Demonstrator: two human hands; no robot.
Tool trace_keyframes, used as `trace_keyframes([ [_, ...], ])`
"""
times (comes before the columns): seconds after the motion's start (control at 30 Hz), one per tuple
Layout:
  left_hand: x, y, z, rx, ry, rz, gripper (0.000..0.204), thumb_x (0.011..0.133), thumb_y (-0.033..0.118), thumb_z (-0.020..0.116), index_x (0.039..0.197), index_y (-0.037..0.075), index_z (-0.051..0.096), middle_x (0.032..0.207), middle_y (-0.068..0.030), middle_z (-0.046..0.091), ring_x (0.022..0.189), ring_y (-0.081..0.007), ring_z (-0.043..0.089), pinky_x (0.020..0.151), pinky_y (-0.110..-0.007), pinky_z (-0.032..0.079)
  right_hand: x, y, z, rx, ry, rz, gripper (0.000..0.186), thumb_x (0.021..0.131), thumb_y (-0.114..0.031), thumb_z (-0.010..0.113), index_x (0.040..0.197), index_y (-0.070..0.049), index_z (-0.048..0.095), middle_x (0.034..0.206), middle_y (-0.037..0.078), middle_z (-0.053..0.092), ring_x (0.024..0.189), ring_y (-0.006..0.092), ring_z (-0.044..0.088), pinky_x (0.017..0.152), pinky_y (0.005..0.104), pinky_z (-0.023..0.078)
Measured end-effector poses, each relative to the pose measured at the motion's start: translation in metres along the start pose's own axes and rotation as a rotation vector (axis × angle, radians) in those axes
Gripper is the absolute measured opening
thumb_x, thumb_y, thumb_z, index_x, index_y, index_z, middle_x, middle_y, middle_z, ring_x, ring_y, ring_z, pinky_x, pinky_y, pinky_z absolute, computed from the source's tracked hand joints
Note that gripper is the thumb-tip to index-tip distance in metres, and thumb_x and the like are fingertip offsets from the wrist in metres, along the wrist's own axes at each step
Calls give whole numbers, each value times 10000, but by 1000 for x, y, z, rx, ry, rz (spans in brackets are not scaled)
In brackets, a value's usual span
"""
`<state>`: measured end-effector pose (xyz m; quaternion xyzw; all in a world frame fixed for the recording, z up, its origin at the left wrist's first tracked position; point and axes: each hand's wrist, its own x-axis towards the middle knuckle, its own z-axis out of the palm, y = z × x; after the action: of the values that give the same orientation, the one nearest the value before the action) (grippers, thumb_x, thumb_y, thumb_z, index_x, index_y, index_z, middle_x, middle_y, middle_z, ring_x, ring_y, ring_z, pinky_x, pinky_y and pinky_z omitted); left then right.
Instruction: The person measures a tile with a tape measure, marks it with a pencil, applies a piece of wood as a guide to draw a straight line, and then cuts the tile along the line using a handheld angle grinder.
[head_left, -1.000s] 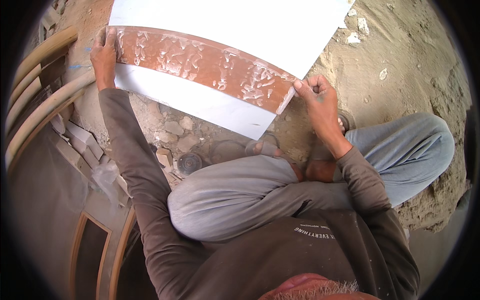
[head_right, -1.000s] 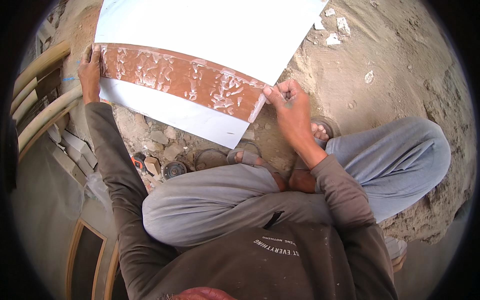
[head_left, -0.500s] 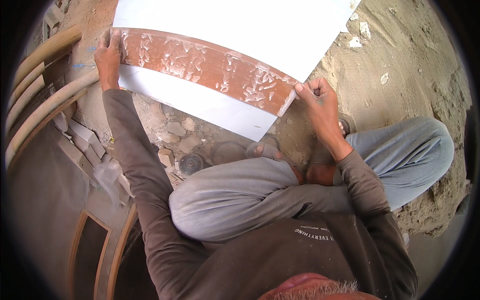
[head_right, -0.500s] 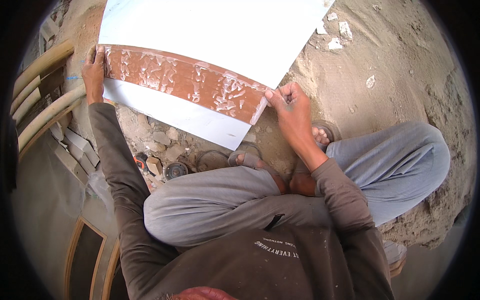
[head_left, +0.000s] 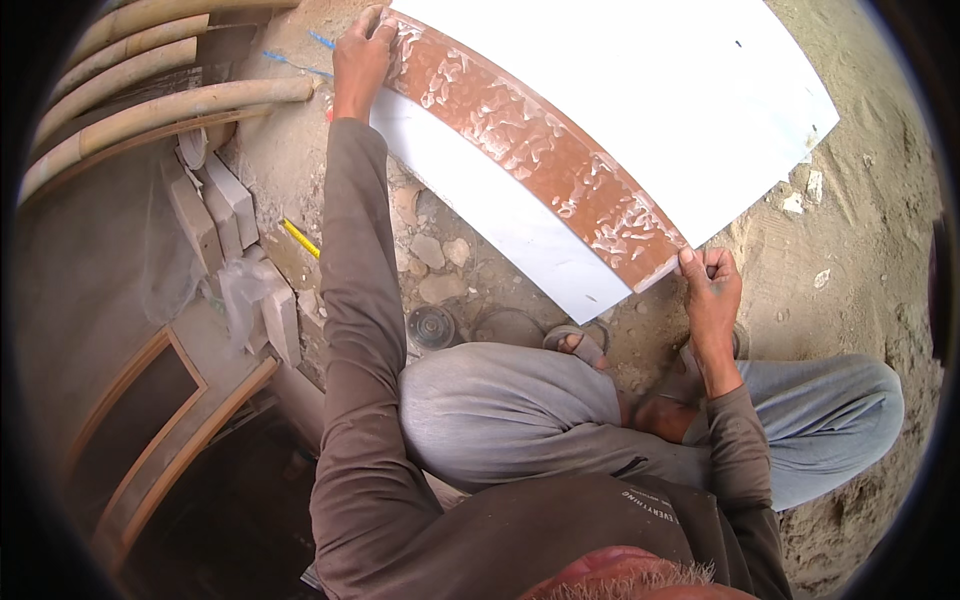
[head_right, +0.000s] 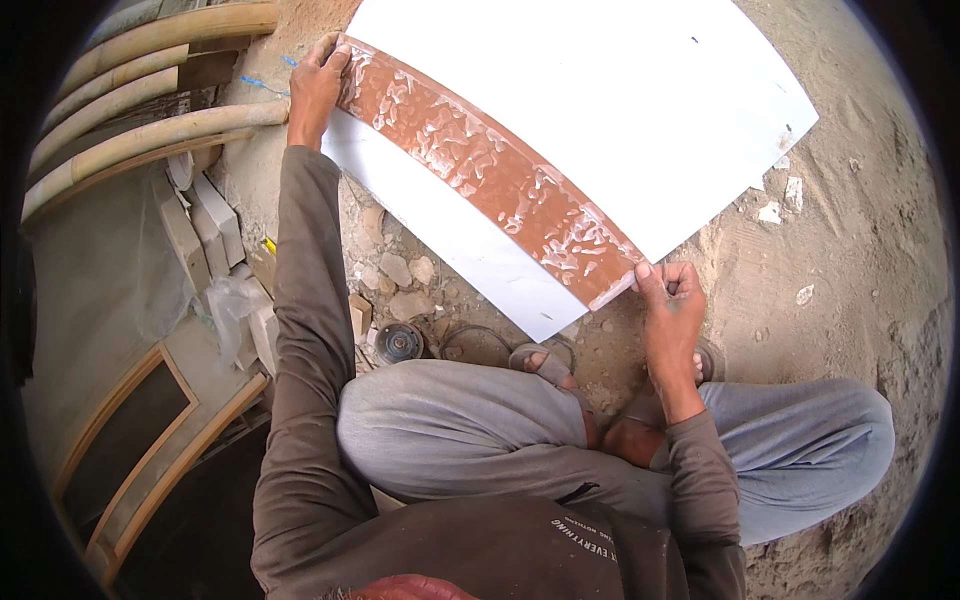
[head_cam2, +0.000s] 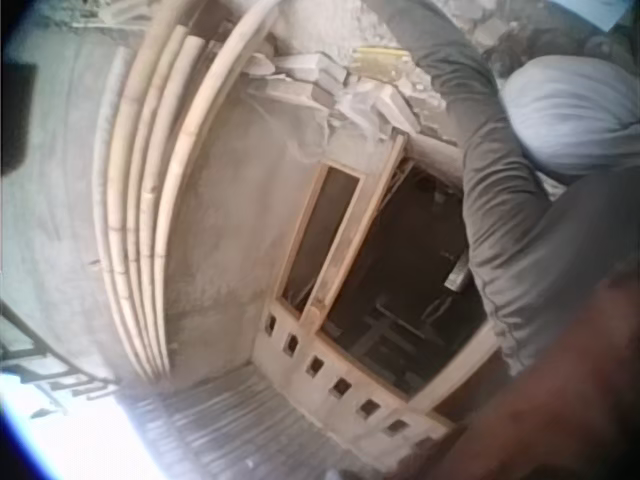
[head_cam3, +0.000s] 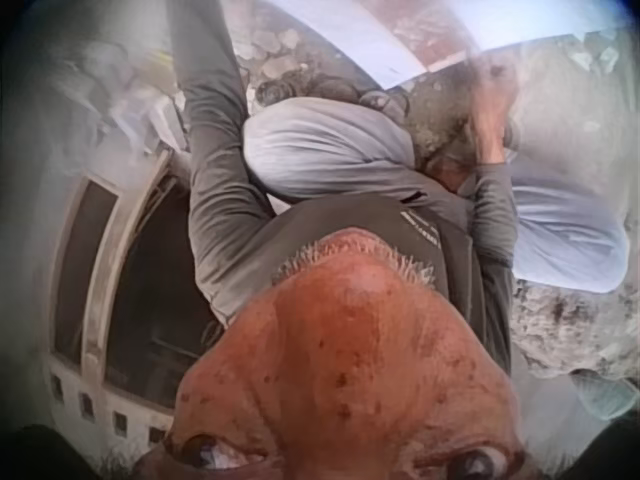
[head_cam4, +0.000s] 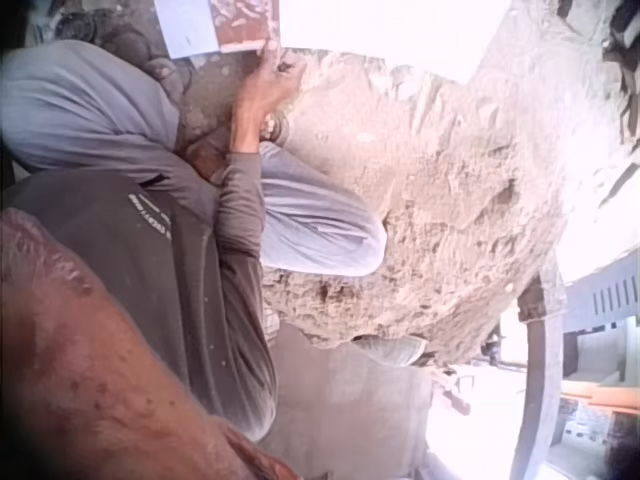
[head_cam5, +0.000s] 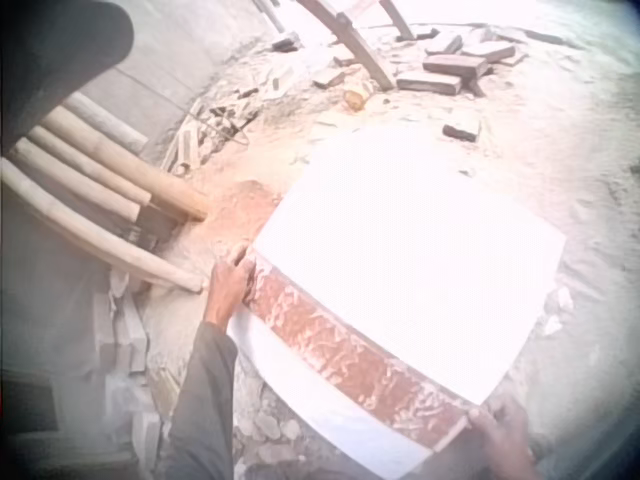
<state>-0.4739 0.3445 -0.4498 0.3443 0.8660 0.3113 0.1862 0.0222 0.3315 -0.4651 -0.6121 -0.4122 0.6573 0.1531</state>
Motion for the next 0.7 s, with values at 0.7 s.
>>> trace_keyframes([
  [0.7, 22, -13, -2, -12, -26, 7, 523, 972, 222, 684, 1402, -53, 570, 1333, -205, 646, 1182, -215, 643, 999, -289, 517, 1, 6, -1, -26, -12, -52, 242, 966, -194, 716, 860, -79, 532, 795, -18, 566, 757, 67, 471, 717, 236, 398],
])
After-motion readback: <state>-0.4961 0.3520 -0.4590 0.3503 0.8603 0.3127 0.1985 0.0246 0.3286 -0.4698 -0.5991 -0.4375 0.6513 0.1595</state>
